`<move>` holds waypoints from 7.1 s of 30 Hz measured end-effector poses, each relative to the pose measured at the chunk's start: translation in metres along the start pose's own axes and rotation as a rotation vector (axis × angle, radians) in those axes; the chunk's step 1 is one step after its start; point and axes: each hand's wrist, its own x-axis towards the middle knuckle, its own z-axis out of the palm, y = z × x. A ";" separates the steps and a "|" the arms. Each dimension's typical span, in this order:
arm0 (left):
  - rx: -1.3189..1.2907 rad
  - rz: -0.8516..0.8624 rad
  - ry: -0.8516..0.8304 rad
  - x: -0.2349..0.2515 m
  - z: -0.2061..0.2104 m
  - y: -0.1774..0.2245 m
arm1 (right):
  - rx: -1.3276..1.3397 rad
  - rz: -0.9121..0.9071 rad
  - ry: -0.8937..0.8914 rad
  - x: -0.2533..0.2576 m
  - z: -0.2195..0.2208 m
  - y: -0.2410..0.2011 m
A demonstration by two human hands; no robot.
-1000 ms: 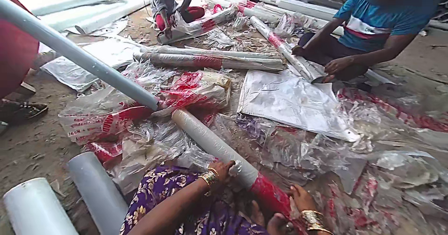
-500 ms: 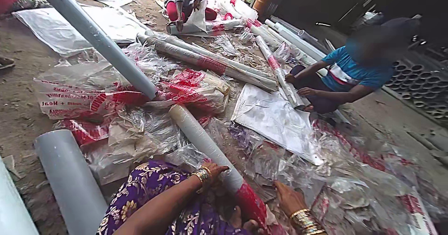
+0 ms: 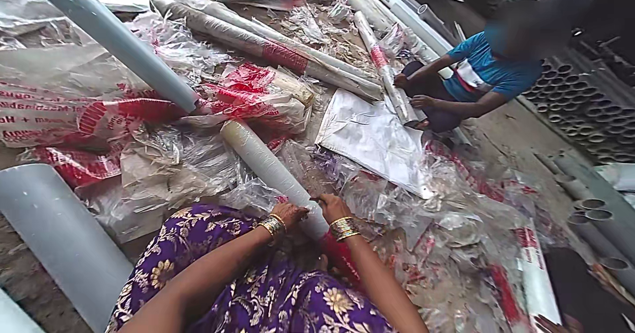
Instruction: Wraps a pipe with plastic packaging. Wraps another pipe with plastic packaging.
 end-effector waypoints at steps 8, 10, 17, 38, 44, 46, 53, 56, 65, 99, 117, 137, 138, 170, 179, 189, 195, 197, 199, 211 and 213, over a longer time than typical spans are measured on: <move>-0.037 -0.007 -0.011 0.005 -0.007 -0.001 | -0.176 0.066 -0.156 -0.006 0.009 -0.002; -0.067 -0.016 -0.016 0.007 -0.005 -0.003 | -0.237 0.097 -0.202 -0.014 0.009 0.002; -0.133 0.017 0.020 0.009 -0.006 -0.009 | -0.180 0.179 -0.184 -0.029 0.002 0.013; -0.284 0.100 0.264 0.012 0.009 -0.019 | -0.154 0.146 -0.035 -0.023 0.004 -0.023; -0.500 -0.016 0.352 0.016 0.007 -0.019 | -0.304 0.215 -0.423 -0.043 0.020 -0.015; -0.518 -0.006 0.343 0.017 -0.001 -0.024 | -0.238 0.262 -0.440 -0.048 0.034 -0.007; -0.235 0.074 0.182 0.007 -0.006 -0.019 | 0.111 0.270 0.046 -0.035 -0.011 0.004; -0.137 0.013 0.191 -0.013 -0.009 -0.007 | 0.003 0.205 0.007 -0.044 -0.044 0.003; -0.409 0.017 0.249 0.004 -0.010 -0.010 | -0.240 0.164 -0.159 -0.044 -0.102 -0.023; -0.979 -0.073 0.306 0.002 -0.025 -0.008 | 0.809 0.648 0.368 0.004 0.063 -0.076; -1.114 -0.196 0.561 -0.029 -0.068 -0.015 | 0.685 0.584 0.312 0.011 0.082 -0.080; -1.301 -0.292 0.606 -0.041 -0.089 -0.023 | 0.733 0.574 0.392 0.040 0.066 -0.097; -1.328 -0.309 0.630 -0.042 -0.091 -0.025 | 0.717 0.579 0.385 0.043 0.066 -0.098; -1.676 -0.464 1.225 -0.077 -0.141 -0.093 | 0.842 0.513 0.380 0.055 0.069 -0.128; -1.104 -0.425 1.666 -0.106 -0.150 -0.149 | 0.936 0.417 0.370 0.071 0.054 -0.136; -0.171 0.127 0.879 0.002 -0.089 -0.059 | 0.818 0.372 0.360 0.076 0.048 -0.130; -0.078 -0.172 0.338 0.024 -0.076 -0.070 | 0.751 0.359 0.317 0.074 0.043 -0.124; -0.091 -0.201 0.316 0.023 -0.079 -0.072 | 0.776 0.366 0.314 0.075 0.044 -0.126; -0.120 -0.258 0.294 0.023 -0.084 -0.067 | 0.821 0.363 0.320 0.077 0.043 -0.124; -0.249 -0.304 0.307 0.019 -0.096 -0.063 | 0.752 0.382 0.326 0.072 0.050 -0.133; -0.246 -0.311 0.305 0.017 -0.097 -0.064 | 0.738 0.400 0.295 0.075 0.043 -0.136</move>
